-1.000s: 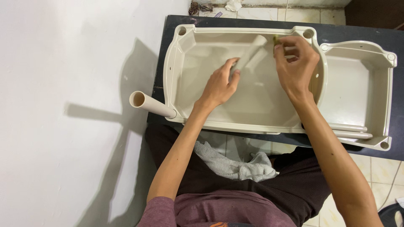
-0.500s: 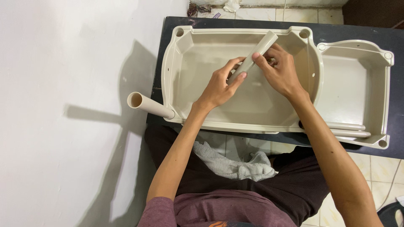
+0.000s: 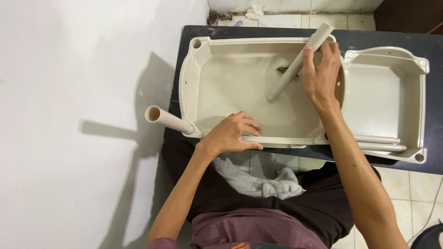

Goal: The person sits on the floor and assembles a white plastic stool. They use a small green cloth to wipe the cylindrical legs before inserting them into the base. The person handles the legs and base one at a time, repeatedly wiping and inserting the parts.

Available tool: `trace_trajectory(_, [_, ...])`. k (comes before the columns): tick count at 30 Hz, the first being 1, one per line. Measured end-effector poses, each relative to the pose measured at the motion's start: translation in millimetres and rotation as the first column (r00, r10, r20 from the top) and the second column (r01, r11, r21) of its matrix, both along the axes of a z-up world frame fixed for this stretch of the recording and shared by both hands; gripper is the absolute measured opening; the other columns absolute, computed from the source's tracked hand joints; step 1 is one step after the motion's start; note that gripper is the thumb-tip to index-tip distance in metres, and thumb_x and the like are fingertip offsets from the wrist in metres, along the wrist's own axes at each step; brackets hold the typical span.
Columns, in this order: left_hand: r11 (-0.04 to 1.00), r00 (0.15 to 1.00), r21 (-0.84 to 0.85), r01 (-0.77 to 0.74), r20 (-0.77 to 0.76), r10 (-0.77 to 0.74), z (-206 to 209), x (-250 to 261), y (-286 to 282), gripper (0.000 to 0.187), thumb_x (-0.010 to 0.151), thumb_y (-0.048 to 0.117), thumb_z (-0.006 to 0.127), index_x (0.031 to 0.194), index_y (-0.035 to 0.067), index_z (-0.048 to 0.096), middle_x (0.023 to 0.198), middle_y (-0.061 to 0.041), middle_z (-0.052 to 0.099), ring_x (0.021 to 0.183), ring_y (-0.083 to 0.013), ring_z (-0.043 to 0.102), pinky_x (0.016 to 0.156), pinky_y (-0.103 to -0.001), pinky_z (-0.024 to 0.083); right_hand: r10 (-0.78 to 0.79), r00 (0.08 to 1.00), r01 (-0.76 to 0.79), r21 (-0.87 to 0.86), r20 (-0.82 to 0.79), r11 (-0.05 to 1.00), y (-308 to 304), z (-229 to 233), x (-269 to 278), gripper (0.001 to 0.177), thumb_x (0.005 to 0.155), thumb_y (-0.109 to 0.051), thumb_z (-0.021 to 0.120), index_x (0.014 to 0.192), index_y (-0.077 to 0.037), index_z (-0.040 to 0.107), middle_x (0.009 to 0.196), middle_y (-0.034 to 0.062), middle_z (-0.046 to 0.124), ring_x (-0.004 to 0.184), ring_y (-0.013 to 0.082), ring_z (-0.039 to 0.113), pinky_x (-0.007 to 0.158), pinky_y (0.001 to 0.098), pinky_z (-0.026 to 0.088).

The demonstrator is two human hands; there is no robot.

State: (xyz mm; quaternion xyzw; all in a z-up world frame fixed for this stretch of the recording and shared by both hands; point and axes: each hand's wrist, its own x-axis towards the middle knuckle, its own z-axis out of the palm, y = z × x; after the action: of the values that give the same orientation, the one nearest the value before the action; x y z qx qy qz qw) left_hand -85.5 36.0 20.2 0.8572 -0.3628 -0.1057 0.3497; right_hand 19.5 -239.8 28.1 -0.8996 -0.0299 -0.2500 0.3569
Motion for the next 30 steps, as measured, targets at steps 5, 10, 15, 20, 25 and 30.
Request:
trace_trajectory(5, [0.994,0.999,0.099,-0.036,0.009,0.035,2,19,-2,0.044,0.082,0.048,0.076,0.103,0.010,0.080,0.113,-0.007,0.076,0.112,-0.0232,0.065,0.101,-0.041,0.051,-0.079,0.994,0.074,-0.068,-0.070,0.995,-9,3,-1,0.042,0.111,-0.029,0.054,0.109,0.012,0.062,0.132,0.0299,0.049,0.132,0.0499,0.037,0.110,0.0615,0.031])
trace_trajectory(10, [0.993,0.997,0.092,-0.076,0.041,0.073,15,44,9,0.037,0.082,0.042,0.077,0.106,0.013,0.081,0.113,-0.006,0.075,0.109,-0.0255,0.066,0.100,-0.041,0.049,-0.149,0.947,0.124,-0.102,-0.285,0.987,-26,15,-9,0.049,0.107,-0.035,0.054,0.117,0.012,0.063,0.139,0.0331,0.043,0.137,0.0547,0.030,0.115,0.0639,0.027])
trace_trajectory(15, [0.996,0.992,0.066,-0.056,0.116,0.048,15,41,19,0.026,0.082,0.033,0.078,0.097,0.012,0.082,0.105,-0.002,0.077,0.106,-0.0248,0.063,0.101,-0.043,0.040,-0.085,0.908,-0.029,-0.265,-0.411,0.964,-49,31,4,0.054,0.109,-0.036,0.055,0.110,0.017,0.065,0.143,0.0374,0.041,0.125,0.0537,0.043,0.096,0.0636,0.047])
trace_trajectory(20, [0.991,0.948,0.099,-0.088,0.315,0.053,2,19,34,0.023,0.090,0.024,0.075,0.106,0.008,0.077,0.108,-0.002,0.076,0.104,-0.0203,0.066,0.100,-0.040,0.044,-0.176,0.851,-0.050,-0.410,-0.494,0.910,-63,31,19,0.049,0.100,-0.041,0.065,0.097,0.007,0.074,0.113,0.0283,0.062,0.112,0.0478,0.052,0.089,0.0628,0.051])
trace_trajectory(25, [0.977,0.795,0.178,-0.117,0.607,-0.015,-9,28,58,0.022,0.087,0.012,0.074,0.109,0.008,0.073,0.111,-0.002,0.075,0.111,-0.0196,0.066,0.108,-0.041,0.044,-0.139,0.972,0.049,-0.419,-0.189,0.907,-75,15,4,0.042,0.094,-0.034,0.072,0.085,0.006,0.079,0.104,0.0210,0.069,0.107,0.0443,0.053,0.092,0.0669,0.044])
trace_trajectory(30, [0.960,0.759,0.257,-0.108,0.645,-0.087,-14,51,74,0.033,0.083,0.003,0.073,0.115,0.009,0.073,0.117,-0.001,0.073,0.119,-0.0203,0.063,0.118,-0.043,0.039,-0.120,0.942,0.103,-0.070,-0.314,0.992,-84,4,-6,0.045,0.091,-0.033,0.068,0.092,0.012,0.073,0.110,0.0246,0.060,0.095,0.0353,0.057,0.081,0.0586,0.052])
